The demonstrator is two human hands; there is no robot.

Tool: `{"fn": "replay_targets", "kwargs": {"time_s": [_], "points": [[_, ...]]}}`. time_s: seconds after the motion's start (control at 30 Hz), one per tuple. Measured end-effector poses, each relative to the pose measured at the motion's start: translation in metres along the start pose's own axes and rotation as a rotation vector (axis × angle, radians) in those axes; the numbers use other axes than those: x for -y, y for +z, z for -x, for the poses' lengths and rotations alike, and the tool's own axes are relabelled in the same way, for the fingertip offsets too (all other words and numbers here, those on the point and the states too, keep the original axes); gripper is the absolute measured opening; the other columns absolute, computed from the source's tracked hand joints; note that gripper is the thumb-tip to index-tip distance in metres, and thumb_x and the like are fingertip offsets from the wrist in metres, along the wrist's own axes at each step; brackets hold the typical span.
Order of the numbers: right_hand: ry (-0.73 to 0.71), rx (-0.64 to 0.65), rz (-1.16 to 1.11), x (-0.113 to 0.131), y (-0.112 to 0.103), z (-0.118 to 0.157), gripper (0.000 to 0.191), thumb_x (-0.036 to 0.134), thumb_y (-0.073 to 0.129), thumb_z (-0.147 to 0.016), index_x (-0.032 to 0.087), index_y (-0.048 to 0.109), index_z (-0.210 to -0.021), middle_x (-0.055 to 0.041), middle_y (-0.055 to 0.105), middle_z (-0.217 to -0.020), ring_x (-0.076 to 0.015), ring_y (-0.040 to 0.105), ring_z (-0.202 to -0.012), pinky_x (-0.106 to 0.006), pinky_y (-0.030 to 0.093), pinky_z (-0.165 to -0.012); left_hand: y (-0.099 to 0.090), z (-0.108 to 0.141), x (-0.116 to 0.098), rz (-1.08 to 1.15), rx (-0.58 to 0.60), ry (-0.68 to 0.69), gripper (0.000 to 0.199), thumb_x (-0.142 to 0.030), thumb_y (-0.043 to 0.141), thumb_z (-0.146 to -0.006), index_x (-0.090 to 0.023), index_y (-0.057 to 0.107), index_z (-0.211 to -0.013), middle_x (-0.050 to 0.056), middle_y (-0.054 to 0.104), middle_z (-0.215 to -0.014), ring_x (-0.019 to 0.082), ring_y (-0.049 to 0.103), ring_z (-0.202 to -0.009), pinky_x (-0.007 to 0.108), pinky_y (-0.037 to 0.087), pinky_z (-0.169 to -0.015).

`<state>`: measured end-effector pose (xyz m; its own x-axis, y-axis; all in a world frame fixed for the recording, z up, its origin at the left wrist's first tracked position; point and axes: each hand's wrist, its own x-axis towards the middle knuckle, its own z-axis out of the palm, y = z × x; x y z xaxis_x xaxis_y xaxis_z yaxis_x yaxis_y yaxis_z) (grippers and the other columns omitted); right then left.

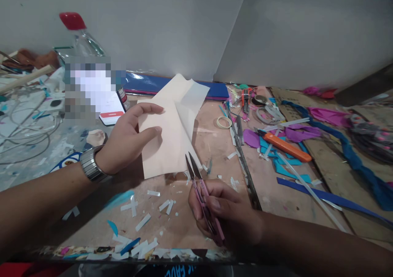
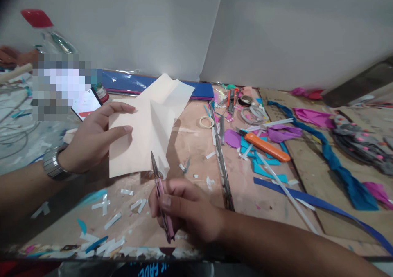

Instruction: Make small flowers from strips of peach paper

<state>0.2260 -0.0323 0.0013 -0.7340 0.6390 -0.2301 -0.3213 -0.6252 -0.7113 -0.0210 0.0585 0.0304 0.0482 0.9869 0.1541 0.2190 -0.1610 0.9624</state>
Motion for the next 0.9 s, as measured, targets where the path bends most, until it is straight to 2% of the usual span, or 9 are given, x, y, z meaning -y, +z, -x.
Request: {"fn": "replay_targets", "kwargs": {"time_s": [0.17, 0.5, 0.67, 0.9], "points": [[-0.058, -0.047, 0.031, -0.0027, -0.0006, -0.0007, 0.046, 0.057, 0.076, -0.091, 0.012, 0.067, -0.084, 0.0072, 0.050, -0.048, -0.0052, 0.039, -0.035, -0.018, 0.025, -0.038, -0.0014, -0.0002, -0.0001, -0.015, -0.007, 0.012, 0.039, -0.022, 0.074, -0.082, -0.023, 0.067, -0.120, 0.006, 0.068, -0.120, 0.030, 0.064, -0.112, 0.044, 0.055, -0.094], [-0.032, -0.146, 0.051, -0.0038, 0.0002, -0.0019, 0.046, 0.058, 0.078, -0.087, 0.014, 0.067, -0.082, 0.0084, 0.047, -0.048, -0.0052, 0.037, -0.037, -0.018, 0.023, -0.039, 0.0009, 0.0003, -0.0049, 0.102, -0.015, -0.054, 0.038, -0.019, 0.075, -0.081, -0.020, 0.066, -0.118, 0.004, 0.068, -0.118, 0.023, 0.063, -0.101, 0.034, 0.051, -0.084], [-0.046, -0.134, 0.032, -0.0053, -0.0004, -0.0029, 0.045, 0.057, 0.079, -0.086, 0.014, 0.068, -0.081, 0.0079, 0.048, -0.048, -0.0049, 0.035, -0.036, -0.019, 0.022, -0.038, 0.0011, 0.0015, -0.0077, 0.126, 0.007, -0.065, 0.037, -0.017, 0.074, -0.084, -0.019, 0.065, -0.120, 0.005, 0.068, -0.121, 0.020, 0.061, -0.097, 0.032, 0.047, -0.080], [-0.013, -0.088, 0.052, -0.0001, 0.0004, -0.0019, 0.049, 0.060, 0.078, -0.085, 0.013, 0.067, -0.078, 0.0060, 0.051, -0.047, -0.0060, 0.037, -0.035, -0.019, 0.021, -0.036, 0.0001, 0.0004, -0.0066, 0.102, 0.008, -0.063, 0.037, -0.018, 0.076, -0.082, -0.020, 0.066, -0.118, 0.006, 0.067, -0.127, 0.023, 0.062, -0.106, 0.034, 0.049, -0.086]]}}
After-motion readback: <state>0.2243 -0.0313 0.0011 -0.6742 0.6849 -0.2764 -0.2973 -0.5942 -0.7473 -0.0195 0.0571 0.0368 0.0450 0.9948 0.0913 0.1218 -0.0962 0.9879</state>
